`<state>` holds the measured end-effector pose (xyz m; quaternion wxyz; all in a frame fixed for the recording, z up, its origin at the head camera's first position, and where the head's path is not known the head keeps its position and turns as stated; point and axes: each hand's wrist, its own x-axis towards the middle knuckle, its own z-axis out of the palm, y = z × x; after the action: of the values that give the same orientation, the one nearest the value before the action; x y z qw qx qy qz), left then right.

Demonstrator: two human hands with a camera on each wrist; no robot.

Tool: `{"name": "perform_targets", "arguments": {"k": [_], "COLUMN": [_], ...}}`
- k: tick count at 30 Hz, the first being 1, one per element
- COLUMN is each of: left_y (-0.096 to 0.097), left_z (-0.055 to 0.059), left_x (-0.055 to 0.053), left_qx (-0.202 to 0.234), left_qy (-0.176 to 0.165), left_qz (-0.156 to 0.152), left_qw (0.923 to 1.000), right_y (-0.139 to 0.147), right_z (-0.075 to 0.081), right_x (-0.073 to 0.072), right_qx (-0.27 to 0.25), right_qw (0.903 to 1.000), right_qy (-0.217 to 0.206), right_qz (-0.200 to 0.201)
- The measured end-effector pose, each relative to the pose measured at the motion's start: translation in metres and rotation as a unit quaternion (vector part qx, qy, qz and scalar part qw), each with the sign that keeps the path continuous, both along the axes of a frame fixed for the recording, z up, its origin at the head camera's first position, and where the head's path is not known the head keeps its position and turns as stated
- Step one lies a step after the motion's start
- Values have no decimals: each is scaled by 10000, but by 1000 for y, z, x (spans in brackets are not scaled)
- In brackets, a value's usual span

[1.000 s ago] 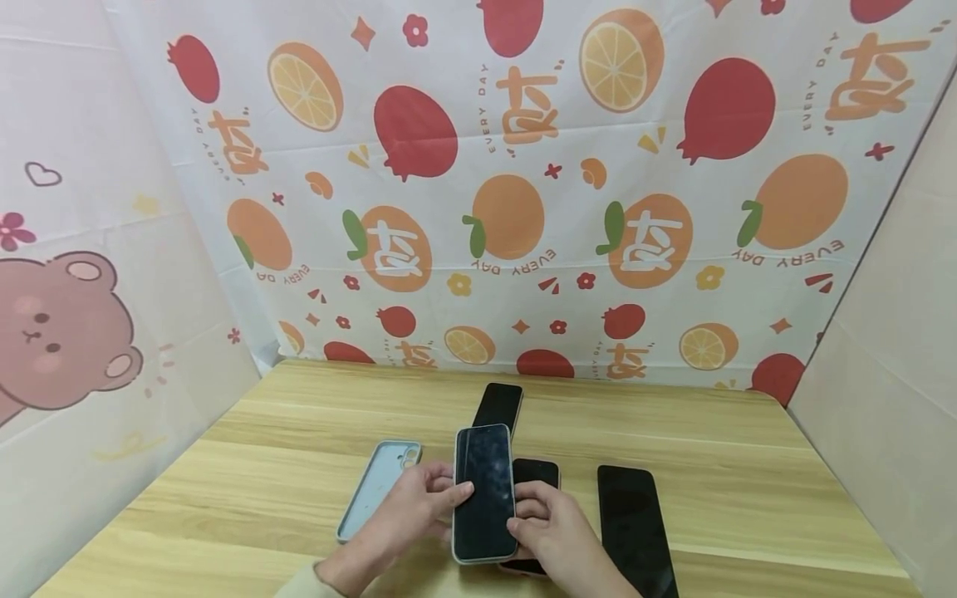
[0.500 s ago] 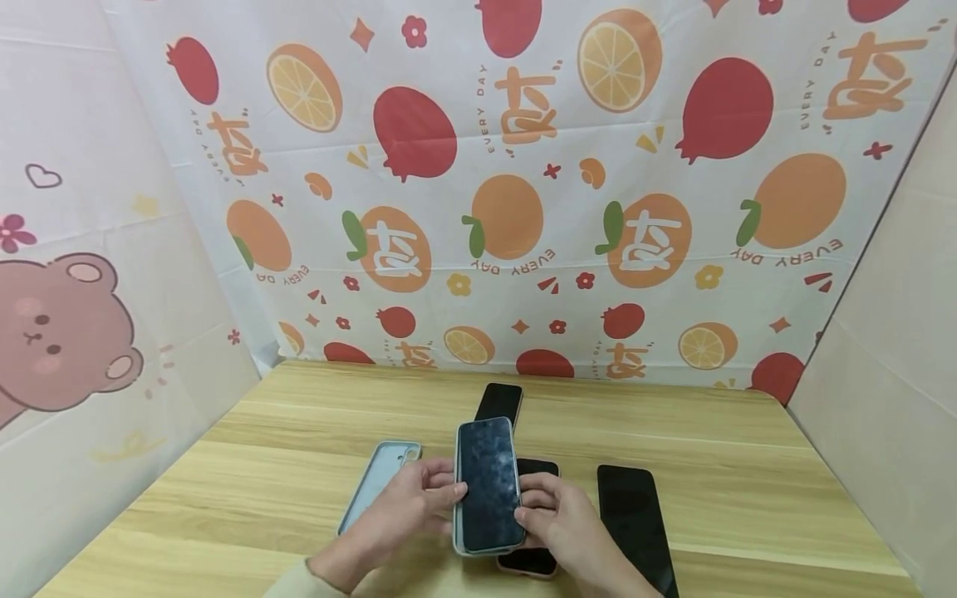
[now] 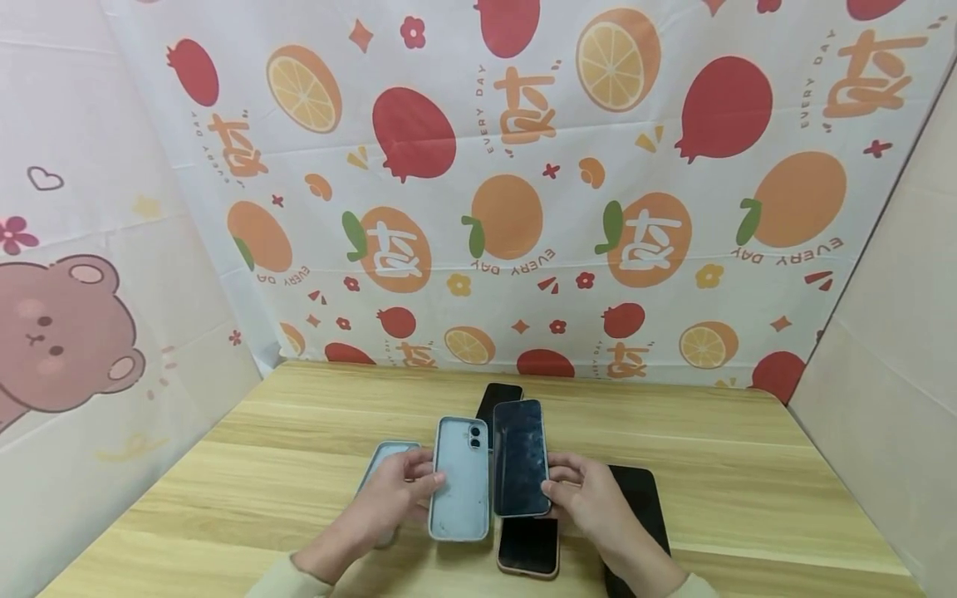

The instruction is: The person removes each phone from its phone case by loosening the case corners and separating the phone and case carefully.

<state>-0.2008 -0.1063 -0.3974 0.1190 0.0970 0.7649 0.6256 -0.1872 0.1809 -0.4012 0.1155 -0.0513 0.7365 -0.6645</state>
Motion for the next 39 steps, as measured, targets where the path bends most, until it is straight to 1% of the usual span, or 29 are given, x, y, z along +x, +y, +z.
{"name": "perform_targets", "arguments": {"k": [5,7,10,15,19,22,24,26,28,30,33,36,39], "left_y": [-7,-9,-10,-10,-7,-4,-3,-2,-1,1,3,5,6], "left_z": [0,-1,-4,-7,-8,-8,-7,-6,-5,-5,-3,-1,0], "left_x": [-2,-3,-5,-6,-5,-4,-3,-3,-3,-2,0,2,4], "left_qx": [-336,-440,-611,-886,-1054,-1246,-1429,-1697,-1927,-2149,-2360,-2637,-2918], "left_qy": [24,67,151,274,506,704,819,986,1084,1153,1229,1347,1413], "left_qz": [8,-15,-19,-30,-47,-18,19,39,47,23,-40,-69,-29], "left_qw": [9994,9990,9980,9957,9931,9897,9863,9806,9752,9698,9639,9551,9460], "right_y": [6,9,12,17,17,15,14,13,13,13,14,15,15], "right_z": [1,2,1,-3,-5,-5,-5,-5,-6,-8,-12,-17,-21], "right_x": [-10,-16,-25,-42,-54,-63,-68,-73,-78,-82,-86,-89,-92], "right_qx": [232,269,209,205,316,486,612,718,766,760,716,658,659], "right_qw": [9989,9980,9973,9968,9960,9952,9945,9939,9936,9938,9942,9948,9951], "right_qy": [-37,-69,-80,51,144,180,216,237,188,139,75,45,3], "right_qz": [-410,-571,-705,-765,-821,-830,-826,-798,-812,-801,-798,-779,-735]}}
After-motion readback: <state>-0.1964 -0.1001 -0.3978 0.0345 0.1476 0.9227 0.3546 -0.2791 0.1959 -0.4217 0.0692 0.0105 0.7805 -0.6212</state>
